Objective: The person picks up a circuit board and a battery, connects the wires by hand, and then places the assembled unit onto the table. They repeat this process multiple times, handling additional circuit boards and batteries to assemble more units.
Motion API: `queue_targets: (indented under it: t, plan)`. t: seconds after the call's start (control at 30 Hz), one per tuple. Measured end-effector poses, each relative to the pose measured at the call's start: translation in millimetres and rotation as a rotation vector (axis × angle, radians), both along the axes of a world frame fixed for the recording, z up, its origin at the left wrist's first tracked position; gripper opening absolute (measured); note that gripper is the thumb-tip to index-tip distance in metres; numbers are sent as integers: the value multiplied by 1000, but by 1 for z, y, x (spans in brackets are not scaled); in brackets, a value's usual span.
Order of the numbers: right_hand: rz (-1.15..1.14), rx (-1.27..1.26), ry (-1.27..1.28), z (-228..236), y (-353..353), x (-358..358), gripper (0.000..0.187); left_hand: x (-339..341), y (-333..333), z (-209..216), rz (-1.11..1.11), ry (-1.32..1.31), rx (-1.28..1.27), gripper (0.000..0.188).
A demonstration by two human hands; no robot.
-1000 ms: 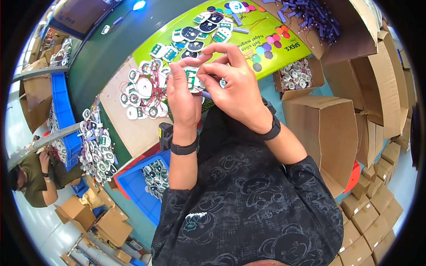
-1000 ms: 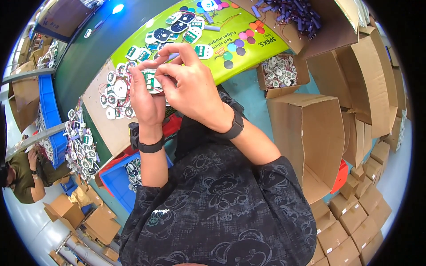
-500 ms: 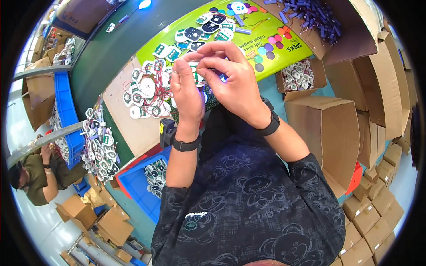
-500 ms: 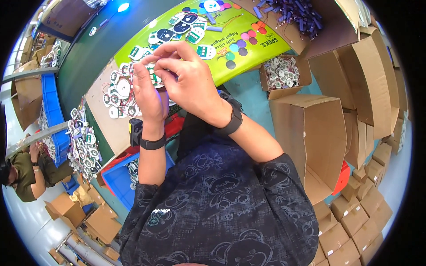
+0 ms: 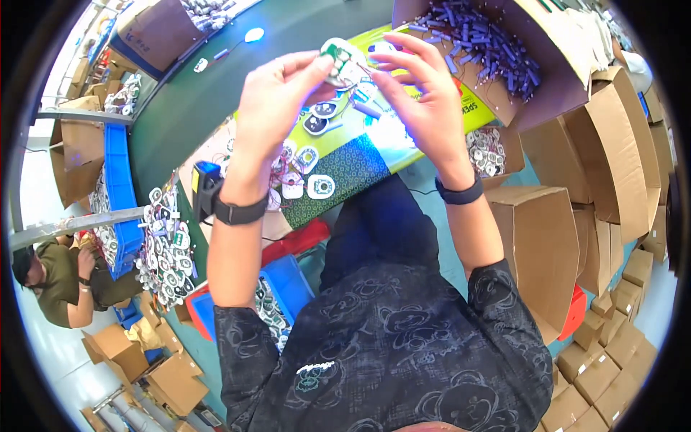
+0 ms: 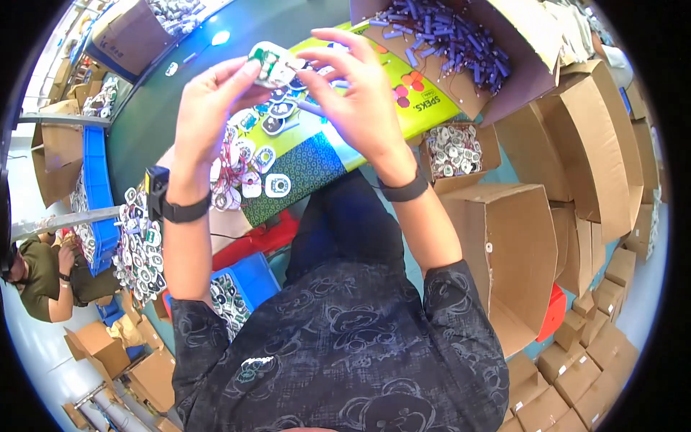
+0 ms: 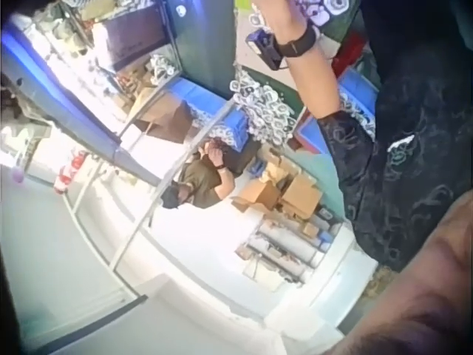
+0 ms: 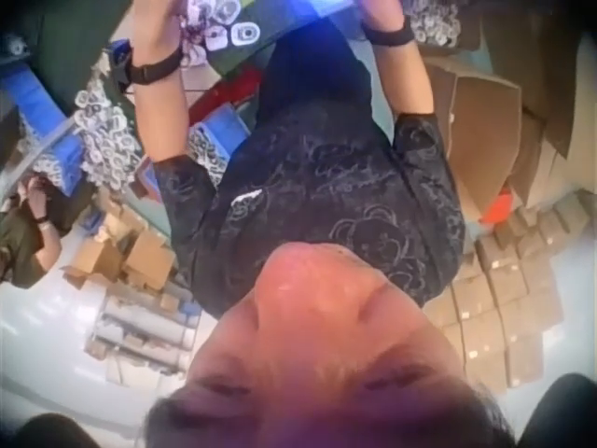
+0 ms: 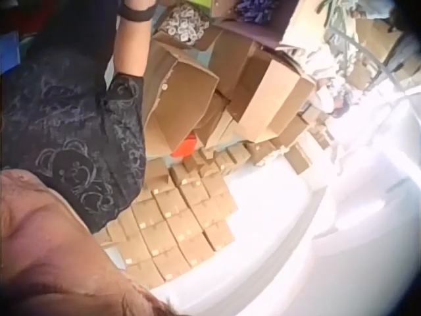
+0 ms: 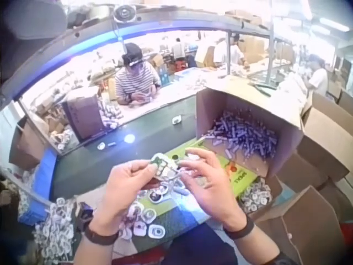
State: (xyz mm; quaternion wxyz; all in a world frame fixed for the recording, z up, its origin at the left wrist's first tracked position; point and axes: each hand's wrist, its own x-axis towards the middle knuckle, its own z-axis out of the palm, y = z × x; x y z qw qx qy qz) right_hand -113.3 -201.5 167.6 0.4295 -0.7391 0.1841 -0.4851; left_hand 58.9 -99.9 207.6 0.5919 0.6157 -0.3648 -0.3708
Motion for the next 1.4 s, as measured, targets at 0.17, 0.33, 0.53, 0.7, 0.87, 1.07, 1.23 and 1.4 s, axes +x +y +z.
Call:
queue_targets:
  t: [0.17, 0.33, 0.53, 0.7, 0.87, 1.07, 1.23, 1.4]
  plan:
    - [-253, -38, 148, -59, -40, -26, 17, 40, -71, 39, 1, -207, -40, 36]
    - [-272, -20, 278, -155, -29, -26, 13, 105, -152, 23, 49, -214, -83, 35]
    - [-347, -129, 376, -167, -8, -27, 21, 192, -226, -45, 170, -29, -75, 36]
    - [-312, -185, 333, -173, -10, -17, 23, 271, -234, -136, 456, 108, 32, 36]
    - [-362, -175, 391, -175, -16, -22, 22, 257, -212, -174, 475, -292, 607, 37]
    - [-366, -225, 371, -171, -20, -19, 21, 217, -184, -169, 197, -927, 622, 38]
    - [-357, -174, 362, -172, -17, -20, 20, 107, -192, -153, -254, -827, 213, 46]
    - [-368, -212, 362, -175, -16, -19, 20, 67, -215, -165, -330, -1124, 159, 46]
